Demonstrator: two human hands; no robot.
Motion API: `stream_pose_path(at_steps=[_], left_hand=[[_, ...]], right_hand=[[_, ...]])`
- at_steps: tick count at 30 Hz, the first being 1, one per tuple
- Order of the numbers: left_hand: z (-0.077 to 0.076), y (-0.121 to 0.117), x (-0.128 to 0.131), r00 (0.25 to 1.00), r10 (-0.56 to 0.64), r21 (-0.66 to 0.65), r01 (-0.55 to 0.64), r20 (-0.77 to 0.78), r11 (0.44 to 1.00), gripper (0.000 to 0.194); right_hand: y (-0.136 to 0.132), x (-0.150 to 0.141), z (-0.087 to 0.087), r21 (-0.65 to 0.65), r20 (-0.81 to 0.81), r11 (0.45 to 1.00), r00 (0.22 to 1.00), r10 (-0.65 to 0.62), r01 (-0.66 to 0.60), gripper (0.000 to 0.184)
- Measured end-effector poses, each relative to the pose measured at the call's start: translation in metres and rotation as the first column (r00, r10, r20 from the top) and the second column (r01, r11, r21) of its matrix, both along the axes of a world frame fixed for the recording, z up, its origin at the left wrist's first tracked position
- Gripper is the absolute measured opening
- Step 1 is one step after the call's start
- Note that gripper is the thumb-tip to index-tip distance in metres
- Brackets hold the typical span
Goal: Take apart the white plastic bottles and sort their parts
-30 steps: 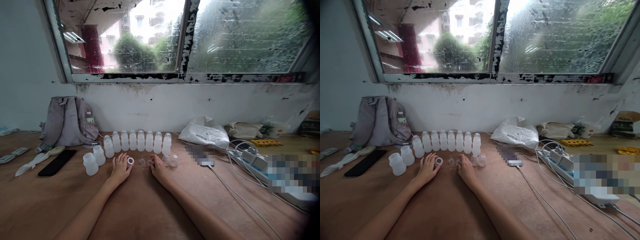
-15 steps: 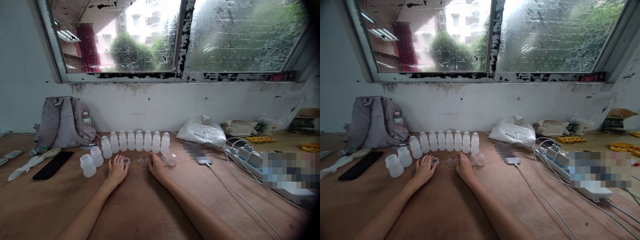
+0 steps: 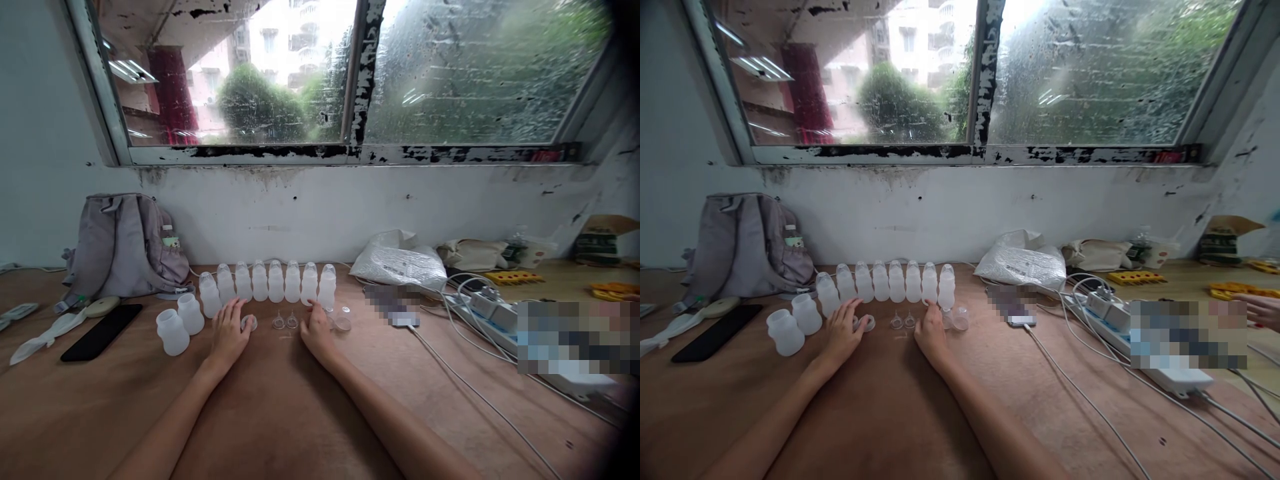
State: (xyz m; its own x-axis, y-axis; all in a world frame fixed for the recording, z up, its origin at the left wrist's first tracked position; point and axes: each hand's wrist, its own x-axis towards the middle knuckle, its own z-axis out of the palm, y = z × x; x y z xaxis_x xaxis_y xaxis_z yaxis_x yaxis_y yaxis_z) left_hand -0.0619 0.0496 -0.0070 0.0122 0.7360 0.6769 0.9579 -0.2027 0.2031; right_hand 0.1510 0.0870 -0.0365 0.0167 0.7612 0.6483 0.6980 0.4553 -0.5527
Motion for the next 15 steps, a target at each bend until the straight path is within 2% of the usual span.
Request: stream_pose_path(at_steps=[4,6,8,10,13,15], left_hand=[[0.037,0.004,-0.012,0.993,0.086,0.211,-0.1,0.078,0.972,0.039],[0.054,0.008,-0.022,0.972,0.198,0.222,-0.222,0.125,0.949,0.043],[0.066,0.014,-0.034,0.941,0.312,0.179,-0.333,0.135,0.926,0.046],[0.071,0.021,-0.045,0.921,0.374,0.107,-0.385,0.104,0.917,0.048],[0.07,0.029,-0.057,0.917,0.396,-0.015,-0.395,0.055,0.918,0.044],[0.069,0.032,-0.06,0.916,0.398,-0.036,-0.397,0.048,0.917,0.041]], right_hand=[[-0.002,-0.001,-0.003,-0.009,0.035,0.999,0.999,-0.035,0.036,0.052],[-0.003,-0.002,-0.003,-0.013,0.043,0.998,0.997,-0.057,0.058,0.053],[-0.003,-0.002,-0.003,-0.014,0.048,0.997,0.996,-0.072,0.073,0.053],[-0.005,-0.002,-0.003,-0.018,0.058,0.996,0.995,-0.081,0.082,0.053],[-0.011,-0.003,-0.001,-0.015,0.099,0.997,0.992,-0.077,0.079,0.053],[-0.019,-0.004,0.001,0.011,0.139,0.999,0.989,-0.052,0.051,0.052]])
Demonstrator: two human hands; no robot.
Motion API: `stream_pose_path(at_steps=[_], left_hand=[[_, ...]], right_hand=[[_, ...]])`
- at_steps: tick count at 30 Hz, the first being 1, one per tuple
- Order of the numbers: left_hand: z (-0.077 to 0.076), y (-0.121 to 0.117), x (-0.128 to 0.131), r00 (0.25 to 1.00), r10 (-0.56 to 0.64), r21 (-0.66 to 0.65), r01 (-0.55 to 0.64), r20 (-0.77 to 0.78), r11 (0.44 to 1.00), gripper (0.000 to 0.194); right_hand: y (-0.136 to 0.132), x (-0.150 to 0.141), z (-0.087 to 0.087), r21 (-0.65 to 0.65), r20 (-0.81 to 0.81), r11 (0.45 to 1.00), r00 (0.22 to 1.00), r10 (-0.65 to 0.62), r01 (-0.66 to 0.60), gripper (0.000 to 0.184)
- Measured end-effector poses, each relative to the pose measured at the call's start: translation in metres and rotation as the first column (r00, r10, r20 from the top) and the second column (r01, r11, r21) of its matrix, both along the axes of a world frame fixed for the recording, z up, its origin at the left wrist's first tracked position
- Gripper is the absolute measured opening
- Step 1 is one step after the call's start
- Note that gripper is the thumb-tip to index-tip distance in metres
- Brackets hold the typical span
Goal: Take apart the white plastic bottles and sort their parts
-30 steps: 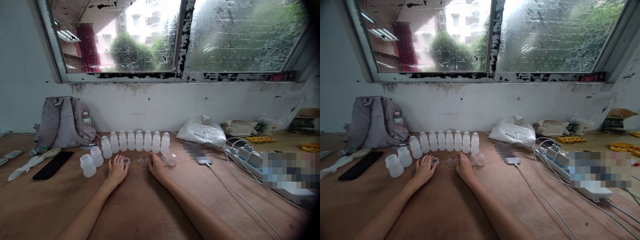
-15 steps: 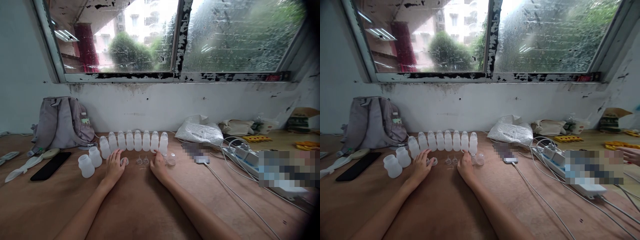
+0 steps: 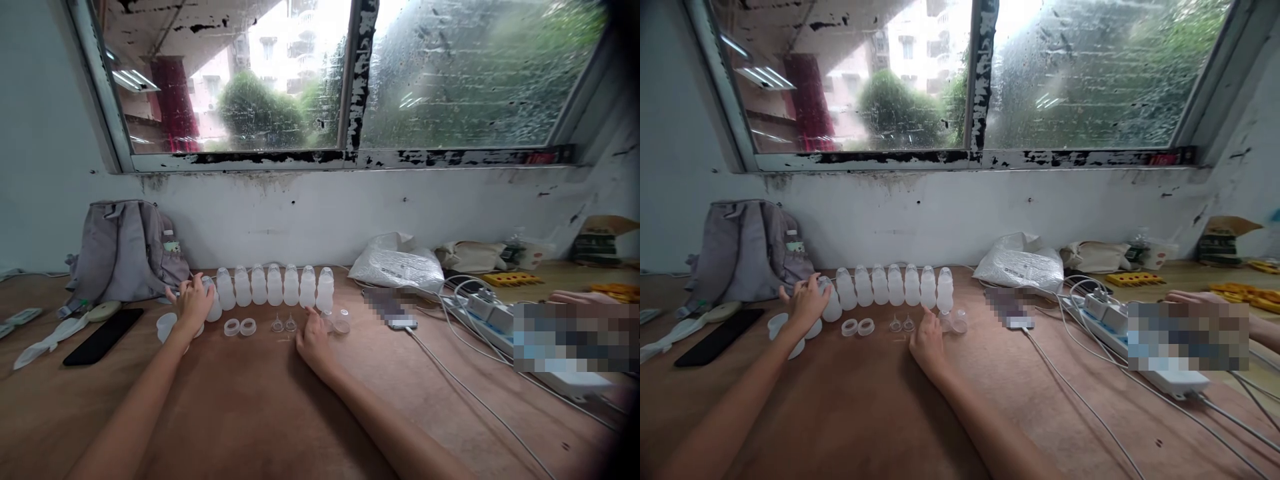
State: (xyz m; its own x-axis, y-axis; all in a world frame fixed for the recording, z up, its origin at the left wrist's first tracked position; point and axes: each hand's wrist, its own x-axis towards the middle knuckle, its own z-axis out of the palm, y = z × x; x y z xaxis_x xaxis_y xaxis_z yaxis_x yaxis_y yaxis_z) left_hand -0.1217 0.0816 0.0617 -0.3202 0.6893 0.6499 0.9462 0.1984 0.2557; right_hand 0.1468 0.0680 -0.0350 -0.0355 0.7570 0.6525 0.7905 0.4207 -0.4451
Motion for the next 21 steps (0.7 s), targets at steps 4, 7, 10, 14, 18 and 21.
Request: stream_pose_path(at_steps=[4,7,10,14,18,21], left_hand=[[0.008,-0.007,0.006,0.999,-0.048,0.185,0.047,0.001,0.982,0.035],[0.019,-0.024,0.023,0.98,-0.197,0.406,0.18,0.001,0.896,0.037],[0.02,-0.045,0.051,0.893,-0.448,0.503,0.371,0.037,0.781,0.038],[-0.005,-0.07,0.09,0.73,-0.665,0.469,0.538,0.156,0.7,0.036],[-0.031,-0.083,0.113,0.579,-0.749,0.321,0.678,0.321,0.662,0.036],[-0.04,-0.084,0.118,0.494,-0.755,0.258,0.734,0.432,0.628,0.039]], right_hand=[[-0.013,-0.002,0.008,0.044,0.073,0.996,0.995,0.069,-0.072,0.051],[-0.014,-0.002,0.011,0.059,0.051,0.994,0.994,0.093,-0.096,0.048],[-0.012,0.0,0.011,0.073,-0.048,0.987,0.988,0.149,-0.145,0.04],[-0.015,0.001,0.014,0.079,-0.196,0.972,0.952,0.233,-0.222,0.026],[-0.028,0.001,0.028,0.046,-0.323,0.948,0.894,0.311,-0.314,0.023],[-0.039,0.001,0.044,-0.005,-0.425,0.896,0.812,0.399,-0.443,0.028]])
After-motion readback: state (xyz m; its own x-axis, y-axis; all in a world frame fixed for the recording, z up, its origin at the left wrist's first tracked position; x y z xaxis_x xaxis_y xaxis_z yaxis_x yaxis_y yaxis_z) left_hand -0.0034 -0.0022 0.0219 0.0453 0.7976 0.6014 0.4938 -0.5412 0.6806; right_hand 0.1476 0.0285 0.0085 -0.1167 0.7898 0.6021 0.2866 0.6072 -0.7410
